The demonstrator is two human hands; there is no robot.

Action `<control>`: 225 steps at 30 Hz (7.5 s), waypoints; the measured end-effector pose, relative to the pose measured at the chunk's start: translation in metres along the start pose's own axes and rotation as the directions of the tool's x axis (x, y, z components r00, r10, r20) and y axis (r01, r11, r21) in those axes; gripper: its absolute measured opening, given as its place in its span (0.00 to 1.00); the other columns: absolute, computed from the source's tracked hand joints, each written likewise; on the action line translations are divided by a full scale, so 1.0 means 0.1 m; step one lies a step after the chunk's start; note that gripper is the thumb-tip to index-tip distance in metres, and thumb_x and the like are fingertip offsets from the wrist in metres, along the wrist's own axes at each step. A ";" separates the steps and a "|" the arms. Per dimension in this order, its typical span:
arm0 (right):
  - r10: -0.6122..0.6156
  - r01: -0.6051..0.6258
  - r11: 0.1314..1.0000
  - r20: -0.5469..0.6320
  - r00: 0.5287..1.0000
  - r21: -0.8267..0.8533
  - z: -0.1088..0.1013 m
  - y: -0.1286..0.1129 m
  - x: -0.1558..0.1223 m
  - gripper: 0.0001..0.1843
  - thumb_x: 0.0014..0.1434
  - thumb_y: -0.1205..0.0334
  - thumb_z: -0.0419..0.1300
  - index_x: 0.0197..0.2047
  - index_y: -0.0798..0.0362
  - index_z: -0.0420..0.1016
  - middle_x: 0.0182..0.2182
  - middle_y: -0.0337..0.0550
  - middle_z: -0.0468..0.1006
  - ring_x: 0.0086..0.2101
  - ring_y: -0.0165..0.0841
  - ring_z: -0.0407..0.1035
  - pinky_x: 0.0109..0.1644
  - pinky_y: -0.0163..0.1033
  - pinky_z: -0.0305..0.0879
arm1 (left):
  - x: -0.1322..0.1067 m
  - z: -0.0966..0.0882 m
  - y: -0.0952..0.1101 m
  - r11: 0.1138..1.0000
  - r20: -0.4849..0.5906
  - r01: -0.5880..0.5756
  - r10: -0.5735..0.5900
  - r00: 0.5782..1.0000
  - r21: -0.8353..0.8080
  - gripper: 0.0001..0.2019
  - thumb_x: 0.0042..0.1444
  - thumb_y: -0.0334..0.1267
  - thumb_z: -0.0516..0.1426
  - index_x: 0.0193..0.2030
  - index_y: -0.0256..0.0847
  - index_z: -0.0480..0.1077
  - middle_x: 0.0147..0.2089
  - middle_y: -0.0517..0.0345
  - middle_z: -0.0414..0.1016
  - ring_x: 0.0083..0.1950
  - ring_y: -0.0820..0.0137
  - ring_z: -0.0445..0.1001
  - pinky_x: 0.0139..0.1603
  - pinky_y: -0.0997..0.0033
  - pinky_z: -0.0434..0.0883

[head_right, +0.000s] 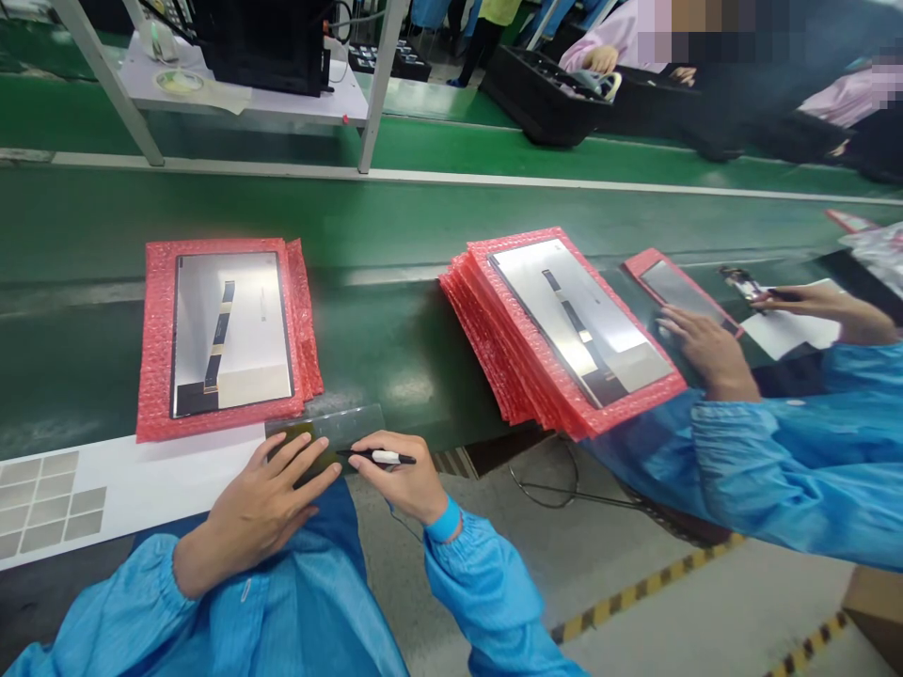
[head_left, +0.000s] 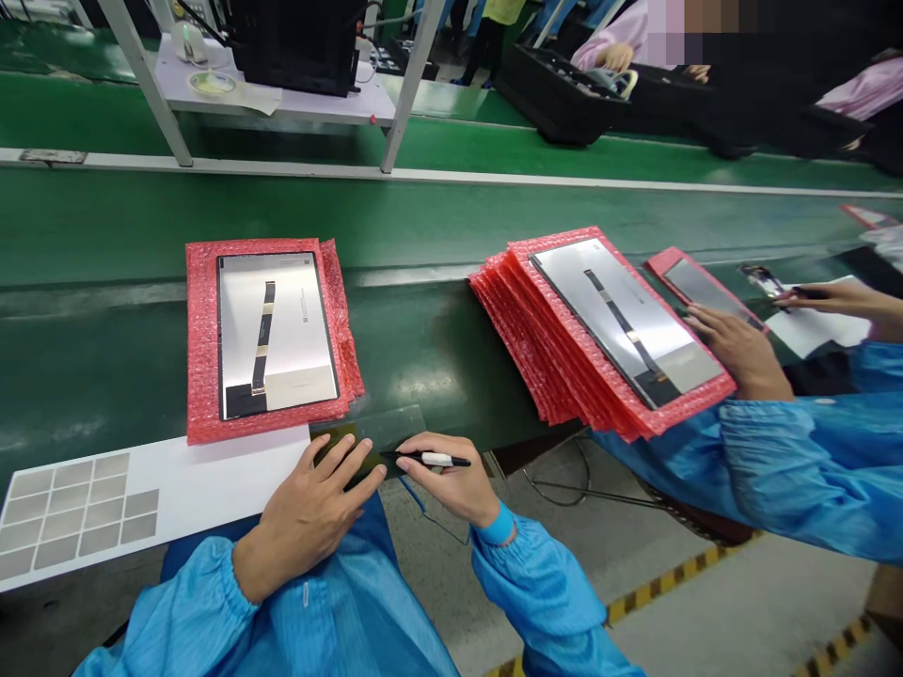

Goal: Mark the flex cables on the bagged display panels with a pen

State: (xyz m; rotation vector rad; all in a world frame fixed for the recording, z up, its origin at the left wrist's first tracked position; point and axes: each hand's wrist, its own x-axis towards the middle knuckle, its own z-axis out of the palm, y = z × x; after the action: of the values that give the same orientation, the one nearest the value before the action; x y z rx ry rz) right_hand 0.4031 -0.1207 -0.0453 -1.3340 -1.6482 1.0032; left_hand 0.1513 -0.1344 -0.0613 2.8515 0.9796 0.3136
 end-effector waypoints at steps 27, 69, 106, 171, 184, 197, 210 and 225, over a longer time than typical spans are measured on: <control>0.214 -0.202 0.974 -0.113 0.970 0.106 -0.11 -0.17 0.02 0.13 0.54 0.50 0.75 0.32 0.51 0.86 0.27 0.46 0.85 0.22 0.35 0.74 0.25 0.38 0.69 | 0.01 0.01 -0.01 0.995 -0.118 -0.028 0.016 0.993 -0.100 0.26 0.68 0.39 0.58 0.72 0.43 0.63 0.71 0.43 0.68 0.72 0.50 0.66 0.71 0.41 0.62; 0.221 -0.238 0.941 0.094 0.971 0.240 0.99 -0.70 1.32 0.17 0.52 0.49 0.76 0.31 0.52 0.79 0.24 0.43 0.81 0.24 0.37 0.76 0.30 0.42 0.78 | -0.47 -0.68 -1.74 0.955 -0.471 -0.227 0.113 0.875 -0.193 0.15 0.60 0.27 0.61 0.55 0.36 0.75 0.50 0.46 0.84 0.59 0.54 0.80 0.56 0.49 0.81; 0.247 -0.243 0.913 0.029 0.969 0.328 1.03 -0.68 1.31 0.15 0.52 0.51 0.74 0.30 0.50 0.76 0.22 0.40 0.81 0.24 0.38 0.79 0.32 0.43 0.82 | -0.52 -0.72 -1.68 0.985 -0.049 -0.155 0.152 0.987 -0.077 0.39 0.60 0.54 0.59 0.76 0.43 0.59 0.74 0.50 0.66 0.67 0.46 0.63 0.68 0.45 0.55; 0.118 -0.180 0.979 -0.450 0.885 -0.096 -0.42 0.26 0.16 0.12 0.56 0.51 0.72 0.35 0.50 0.82 0.31 0.46 0.86 0.34 0.44 0.81 0.45 0.49 0.77 | -1.04 -0.29 -0.57 0.980 -0.167 0.197 -0.191 0.967 0.021 0.21 0.68 0.40 0.58 0.67 0.41 0.70 0.72 0.45 0.67 0.74 0.46 0.63 0.74 0.37 0.59; 0.108 -0.111 0.985 0.027 0.994 0.131 1.04 -0.66 0.25 0.04 0.59 0.59 0.70 0.35 0.50 0.84 0.31 0.43 0.85 0.33 0.39 0.80 0.40 0.40 0.78 | -0.95 -0.45 -0.54 0.992 -0.026 0.122 -0.122 0.992 -0.010 0.25 0.69 0.43 0.58 0.71 0.46 0.66 0.75 0.46 0.63 0.74 0.48 0.63 0.72 0.41 0.59; 0.088 -0.094 0.993 0.067 0.994 0.078 1.16 -0.51 0.26 0.04 0.61 0.60 0.69 0.36 0.50 0.83 0.30 0.42 0.85 0.31 0.37 0.79 0.37 0.40 0.75 | -0.95 -0.40 -0.55 0.983 0.010 0.167 -0.167 0.986 -0.070 0.30 0.67 0.55 0.59 0.73 0.52 0.64 0.76 0.45 0.60 0.74 0.47 0.61 0.72 0.39 0.55; 0.099 -0.106 0.987 0.066 0.993 0.121 1.14 -0.53 0.26 0.03 0.59 0.62 0.70 0.34 0.51 0.83 0.30 0.42 0.85 0.30 0.36 0.80 0.37 0.37 0.76 | -0.97 -0.44 -0.56 0.983 0.038 0.147 -0.143 0.989 -0.109 0.33 0.65 0.56 0.59 0.73 0.51 0.63 0.77 0.50 0.60 0.74 0.45 0.59 0.73 0.38 0.50; 0.099 -0.103 0.992 0.060 0.993 0.068 1.15 -0.51 0.26 0.04 0.59 0.61 0.70 0.34 0.52 0.83 0.29 0.42 0.85 0.29 0.36 0.79 0.36 0.37 0.75 | -0.96 -0.47 -0.56 0.974 0.021 0.164 -0.163 0.986 -0.157 0.33 0.61 0.52 0.62 0.72 0.50 0.66 0.74 0.47 0.63 0.73 0.44 0.60 0.73 0.37 0.52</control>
State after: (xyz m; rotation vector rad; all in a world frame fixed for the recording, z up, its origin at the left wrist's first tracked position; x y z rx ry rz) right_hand 0.2748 -0.1141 -0.0412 -1.3635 -1.5842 1.1583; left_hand 0.0338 -0.1480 -0.0401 2.6088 1.1253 0.3471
